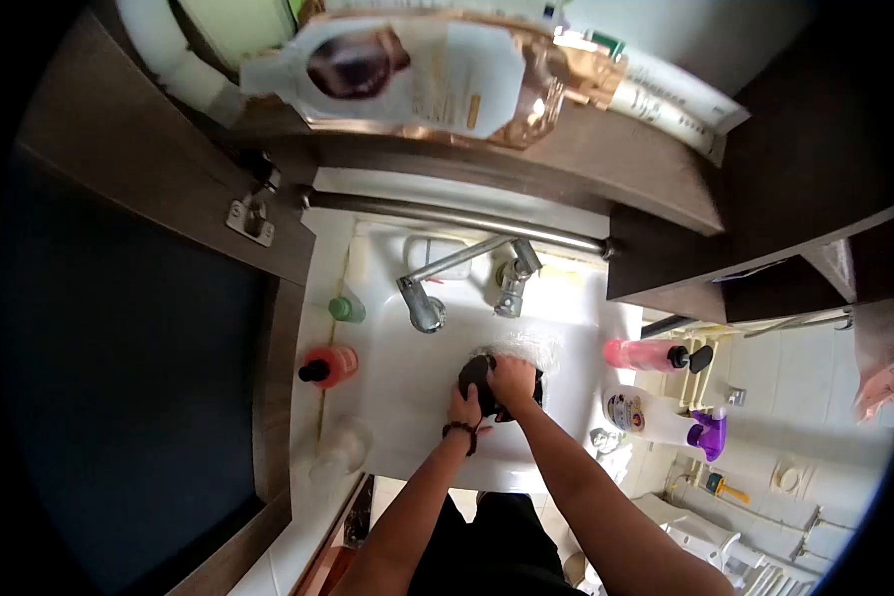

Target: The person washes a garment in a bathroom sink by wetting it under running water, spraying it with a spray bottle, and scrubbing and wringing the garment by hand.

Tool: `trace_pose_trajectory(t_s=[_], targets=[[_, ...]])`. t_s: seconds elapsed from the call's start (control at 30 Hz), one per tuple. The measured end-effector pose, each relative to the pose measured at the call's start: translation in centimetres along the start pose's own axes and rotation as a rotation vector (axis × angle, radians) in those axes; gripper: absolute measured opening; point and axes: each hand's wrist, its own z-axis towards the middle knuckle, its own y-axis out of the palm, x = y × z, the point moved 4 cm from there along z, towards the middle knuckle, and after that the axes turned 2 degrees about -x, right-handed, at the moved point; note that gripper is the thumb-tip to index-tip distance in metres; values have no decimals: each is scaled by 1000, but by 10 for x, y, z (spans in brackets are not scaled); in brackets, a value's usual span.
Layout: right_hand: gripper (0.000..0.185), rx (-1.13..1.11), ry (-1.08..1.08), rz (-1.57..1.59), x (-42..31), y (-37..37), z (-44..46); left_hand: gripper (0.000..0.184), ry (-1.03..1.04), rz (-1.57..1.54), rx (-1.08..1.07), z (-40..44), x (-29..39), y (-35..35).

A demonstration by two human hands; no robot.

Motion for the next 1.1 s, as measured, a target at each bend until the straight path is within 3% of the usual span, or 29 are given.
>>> trace_pose_trajectory(t_s=[0.03, 0.07, 0.1, 0.13, 0.17, 0.2, 0.23, 0.27, 0.3, 0.37, 0.43, 0.5, 0.63, 0.7, 0.73, 0.83, 0.87, 0.9, 0.93, 0.97, 1.0, 1.03, 1.07, 1.1], targets=[[26, 43, 26, 157, -1, -7, 5, 60, -65, -25, -7, 0, 9, -2], [27, 220, -118, 306, -6, -19, -11, 59, -258, -459, -159, -25, 37, -9], [27, 222, -114, 301, -2, -31, -22, 58, -455, -892, -317, -44, 54, -8], [28, 27, -250, 344, 0, -38, -32, 48, -229, -1107, -474, -21, 33, 0], [30, -170, -386, 386, 3, -40, -42, 48, -231, -1111, -478, -2, 1, 14], [39, -236, -246, 518, 18, -28, -53, 44, -17, -817, -342, 17, -25, 16], [39, -234, -248, 516, 7, -34, -57, 40, 188, -516, -201, 16, -14, 8], [45, 21, -123, 333, 1, -45, -64, 44, 379, -170, -117, 3, -8, 5], [51, 275, 6, 147, -9, -59, -73, 44, 379, -169, -120, -13, 1, 5], [58, 193, -37, 230, -16, -44, -65, 56, 545, 243, 101, -33, 19, 7], [54, 277, -39, 69, -11, -10, -53, 63, 449, 105, 144, -33, 28, 3], [35, 426, -29, 25, -7, 1, -41, 65, 232, -33, 55, -36, 32, -6], [21, 342, 15, -53, -7, 11, -19, 77, 140, -145, 40, -30, 15, -7], [23, 222, 88, 21, -5, 8, -3, 78, 151, -166, 56, -12, -10, 8], [18, 332, -8, 165, -7, -1, -3, 79, 126, -228, 127, -5, -19, 18], [13, 368, -195, 425, -10, -22, -31, 78, -18, -488, 215, 31, -45, 22], [19, 458, -270, 434, -20, -45, -54, 74, -143, -892, -171, 42, -53, 32], [29, 199, -39, 427, -16, -47, -69, 70, -268, -1275, -577, 44, -52, 42], [36, 43, 153, 407, -25, -66, -78, 55, -301, -1193, -543, 48, -57, 42], [44, -113, 345, 385, -33, -77, -84, 55, -295, -1192, -548, 41, -47, 47], [44, -107, 345, 386, -33, -68, -83, 51, -133, -837, -244, 28, -34, 43], [48, 149, 153, 134, -34, -59, -81, 47, 27, -473, 50, 10, -13, 30], [52, 395, -42, -125, -36, -49, -79, 46, 48, -458, 14, -14, 13, 21], [52, 392, -41, -126, -27, -29, -73, 46, 45, -459, 13, -20, 17, 17]])
